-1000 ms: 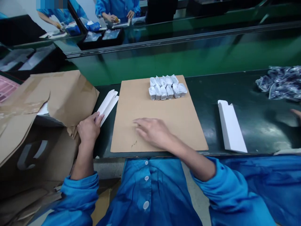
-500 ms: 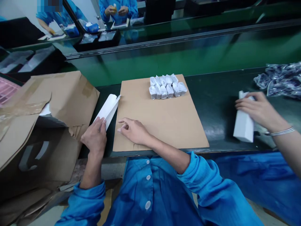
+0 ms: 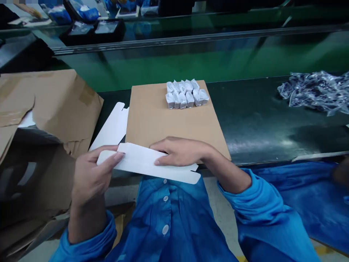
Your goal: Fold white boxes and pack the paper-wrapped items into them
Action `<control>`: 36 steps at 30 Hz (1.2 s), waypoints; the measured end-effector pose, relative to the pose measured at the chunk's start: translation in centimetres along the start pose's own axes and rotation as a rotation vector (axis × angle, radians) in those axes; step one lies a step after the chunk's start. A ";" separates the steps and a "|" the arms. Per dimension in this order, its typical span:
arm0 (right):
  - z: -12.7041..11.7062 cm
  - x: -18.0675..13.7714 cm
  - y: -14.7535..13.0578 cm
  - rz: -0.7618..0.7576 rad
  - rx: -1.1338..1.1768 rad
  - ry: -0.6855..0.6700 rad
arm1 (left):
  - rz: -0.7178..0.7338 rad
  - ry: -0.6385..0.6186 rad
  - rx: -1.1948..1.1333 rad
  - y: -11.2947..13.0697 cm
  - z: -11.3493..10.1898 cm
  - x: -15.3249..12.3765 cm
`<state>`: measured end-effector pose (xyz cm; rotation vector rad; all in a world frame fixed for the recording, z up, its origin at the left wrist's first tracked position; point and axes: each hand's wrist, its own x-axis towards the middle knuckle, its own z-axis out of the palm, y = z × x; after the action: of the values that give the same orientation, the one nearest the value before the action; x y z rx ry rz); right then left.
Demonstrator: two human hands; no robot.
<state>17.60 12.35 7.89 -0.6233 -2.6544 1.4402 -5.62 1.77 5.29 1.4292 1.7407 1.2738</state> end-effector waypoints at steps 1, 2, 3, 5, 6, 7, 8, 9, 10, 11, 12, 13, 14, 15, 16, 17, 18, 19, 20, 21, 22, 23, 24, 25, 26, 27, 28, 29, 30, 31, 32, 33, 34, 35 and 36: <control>0.5 -0.5 -0.4 0.032 -0.189 0.113 | -0.054 0.014 -0.023 -0.2 0.2 0.6; 1.3 -0.8 -0.6 0.060 -0.371 0.253 | -0.090 0.076 -0.071 -0.6 0.5 1.0; 2.2 -1.0 -0.8 0.077 -0.538 0.379 | -0.117 0.134 -0.141 -0.9 0.9 1.3; 3.8 -1.5 -0.6 0.043 -0.786 0.504 | -0.170 0.083 -0.273 -1.5 1.2 1.5; 4.3 -1.7 -0.4 -0.002 -0.849 0.509 | -0.197 -0.017 -0.308 -1.8 1.1 1.5; 4.5 -2.0 0.0 -0.052 -0.869 0.501 | -0.218 -0.146 -0.315 -2.0 0.8 1.6; 4.5 -2.2 0.3 -0.105 -0.858 0.490 | -0.230 -0.277 -0.298 -2.1 0.3 1.7; 4.2 -2.5 0.7 -0.154 -0.832 0.475 | -0.230 -0.385 -0.267 -2.1 -0.1 1.7; 3.9 -2.8 1.0 -0.194 -0.805 0.457 | -0.219 -0.458 -0.234 -2.0 -0.5 1.8; 3.5 -2.9 1.3 -0.222 -0.784 0.440 | -0.199 -0.498 -0.205 -1.8 -0.7 1.9; 3.2 -3.1 1.5 -0.239 -0.776 0.428 | -0.173 -0.510 -0.179 -1.5 -0.7 1.9; 3.0 -3.2 1.6 -0.246 -0.782 0.418 | -0.139 -0.497 -0.153 -1.2 -0.5 1.9; 2.9 -3.2 1.7 -0.251 -0.791 0.414 | -0.100 -0.473 -0.126 -0.9 -0.2 1.9; 2.9 -3.3 1.7 -0.251 -0.799 0.410 | -0.062 -0.447 -0.098 -0.7 0.3 1.9; 3.1 -3.3 1.6 -0.245 -0.809 0.409 | -0.030 -0.419 -0.070 -0.6 0.7 1.8; 3.3 -3.3 1.5 -0.228 -0.827 0.412 | -0.007 -0.388 -0.043 -0.5 1.2 1.8; 3.6 -3.3 1.4 -0.204 -0.856 0.417 | 0.006 -0.357 -0.019 -0.6 1.5 1.8; 3.9 -3.2 1.3 -0.182 -0.891 0.422 | 0.007 -0.330 -0.002 -0.7 1.8 2.0; 4.2 -3.2 1.1 -0.162 -0.932 0.428 | -0.002 -0.305 0.011 -1.0 1.8 2.1; 4.4 -3.2 1.0 -0.150 -0.972 0.435 | -0.016 -0.287 0.024 -1.2 1.8 2.4; 4.4 -3.2 1.0 -0.146 -1.002 0.443 | -0.030 -0.282 0.036 -1.4 1.7 2.6; 4.4 -3.3 1.0 -0.142 -1.013 0.452 | -0.041 -0.281 0.031 -1.6 1.5 2.8; 4.2 -3.2 1.1 -0.124 -1.008 0.474 | -0.044 -0.256 0.000 -1.7 1.4 2.8; 3.9 -3.2 1.3 -0.085 -0.989 0.521 | -0.030 -0.194 -0.057 -1.7 1.4 2.7; 3.7 -3.1 1.5 -0.027 -0.959 0.590 | 0.009 -0.097 -0.133 -1.6 1.6 2.5; 3.6 -2.9 1.7 0.044 -0.922 0.674 | 0.071 0.014 -0.210 -1.4 2.1 2.0; 3.7 -2.6 2.0 0.113 -0.886 0.763 | 0.143 0.101 -0.268 -1.1 2.8 1.5; 3.9 -2.2 2.1 0.166 -0.858 0.837 | 0.211 0.137 -0.294 -0.8 3.7 0.8; 4.4 -1.7 2.2 0.189 -0.839 0.879 | 0.261 0.126 -0.286 -0.4 4.9 0.2; 5.1 -1.2 2.1 0.184 -0.826 0.889 | 0.275 0.066 -0.259 -0.2 6.1 -0.3; 5.8 -0.8 2.0 0.150 -0.813 0.878 | 0.253 0.043 -0.235 0.1 7.2 -0.6; 6.4 -0.6 1.7 0.094 -0.782 0.841 | 0.213 0.078 -0.209 0.2 8.2 -0.7; 6.9 -0.4 1.4 0.036 -0.719 0.781 | 0.168 0.124 -0.180 0.2 8.9 -0.5; 7.1 -0.5 1.0 -0.007 -0.619 0.724 | 0.130 0.170 -0.150 0.1 9.2 -0.2; 6.9 -0.6 0.6 -0.026 -0.493 0.696 | 0.108 0.189 -0.118 -0.1 9.3 0.3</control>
<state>16.65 6.94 3.58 -0.9084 -2.3866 0.4055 2.19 5.05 1.54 1.3892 1.6941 1.5877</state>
